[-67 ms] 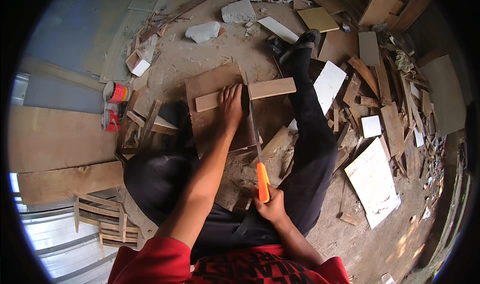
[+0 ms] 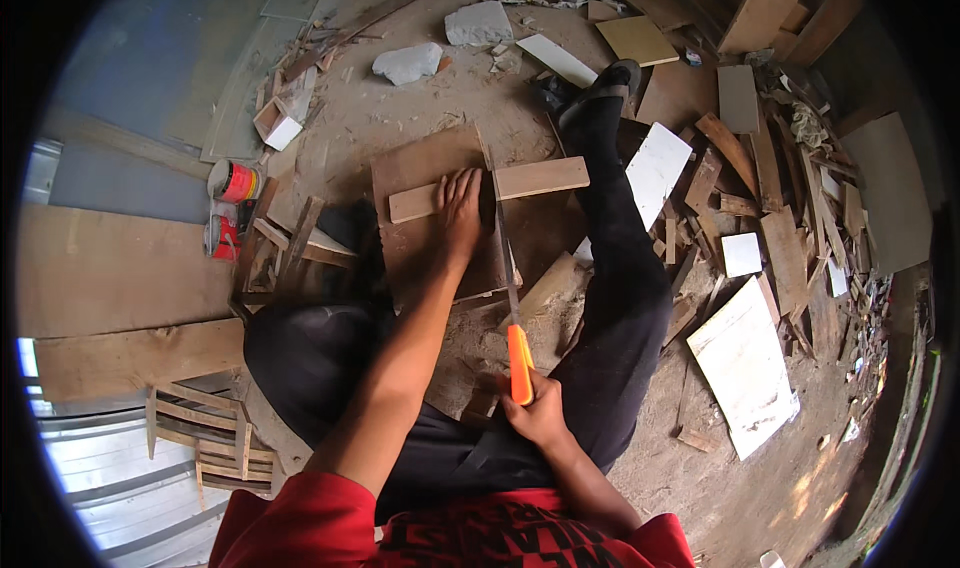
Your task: The person sits on the floor and uses a hand saw to cut a small piece of wood placed on a wooden block. After cutting, the person picks up a wooden stool frame and fits the cut piece into a gap in the frame.
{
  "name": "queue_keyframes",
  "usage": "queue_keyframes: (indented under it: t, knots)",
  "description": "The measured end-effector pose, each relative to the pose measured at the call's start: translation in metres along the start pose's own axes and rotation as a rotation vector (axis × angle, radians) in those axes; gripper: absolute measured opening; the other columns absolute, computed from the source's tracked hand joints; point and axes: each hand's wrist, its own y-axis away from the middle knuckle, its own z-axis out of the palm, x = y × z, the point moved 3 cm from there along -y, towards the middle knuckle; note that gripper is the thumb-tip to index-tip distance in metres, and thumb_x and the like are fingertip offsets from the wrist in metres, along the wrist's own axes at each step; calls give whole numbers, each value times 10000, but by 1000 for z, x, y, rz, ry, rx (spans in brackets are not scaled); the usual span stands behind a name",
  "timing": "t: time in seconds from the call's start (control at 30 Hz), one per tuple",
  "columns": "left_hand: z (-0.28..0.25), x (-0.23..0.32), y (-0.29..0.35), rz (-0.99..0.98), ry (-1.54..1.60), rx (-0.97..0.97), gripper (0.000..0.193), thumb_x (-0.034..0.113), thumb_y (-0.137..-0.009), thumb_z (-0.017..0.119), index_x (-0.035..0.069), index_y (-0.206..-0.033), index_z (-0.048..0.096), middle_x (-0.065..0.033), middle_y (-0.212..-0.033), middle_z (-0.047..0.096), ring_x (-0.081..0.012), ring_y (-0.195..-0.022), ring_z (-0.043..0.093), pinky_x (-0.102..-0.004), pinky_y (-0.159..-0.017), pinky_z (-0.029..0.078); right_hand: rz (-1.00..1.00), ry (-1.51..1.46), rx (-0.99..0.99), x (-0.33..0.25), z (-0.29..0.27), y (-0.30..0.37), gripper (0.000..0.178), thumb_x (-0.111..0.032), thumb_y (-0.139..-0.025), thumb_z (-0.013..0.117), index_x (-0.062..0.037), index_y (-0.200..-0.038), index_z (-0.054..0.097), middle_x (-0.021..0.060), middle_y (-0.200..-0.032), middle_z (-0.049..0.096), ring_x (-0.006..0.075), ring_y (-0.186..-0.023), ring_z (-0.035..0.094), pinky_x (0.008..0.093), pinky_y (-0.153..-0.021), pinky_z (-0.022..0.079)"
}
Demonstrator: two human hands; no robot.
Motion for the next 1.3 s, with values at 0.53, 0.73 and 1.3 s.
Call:
queue_keyframes:
  t: [0.53, 0.73, 1.3]
  knots:
    - [-21, 16, 31, 29, -57, -271, 545, -21, -879, 428, -5, -1424, 416, -148, -1450, 429, -309, -1373, 374, -471, -1189, 210, 18, 34, 200, -35, -9, 15, 304, -217, -923, 693, 0, -747, 573, 89, -552, 504, 121, -481, 448, 304, -479, 402]
    - [-12, 8, 29, -10, -91, -300, 515, 25, -902, 432, 14, -1417, 433, -134, -1457, 436, -286, -1375, 382, -463, -1189, 214, 15, 117, 248, -29, 0, 8, 321, -199, -902, 707, -10, -683, 568, 76, -539, 514, 166, -455, 491, 317, -461, 407]
    - [-20, 7, 20, 1, -19, -259, 557, 63, -854, 508, -16, -1400, 436, -187, -1419, 461, -326, -1359, 393, -482, -1182, 199, 106, 155, 153, -16, 11, 1, 212, -17, -869, 652, -24, -692, 537, 29, -552, 488, 93, -476, 425, 274, -463, 380]
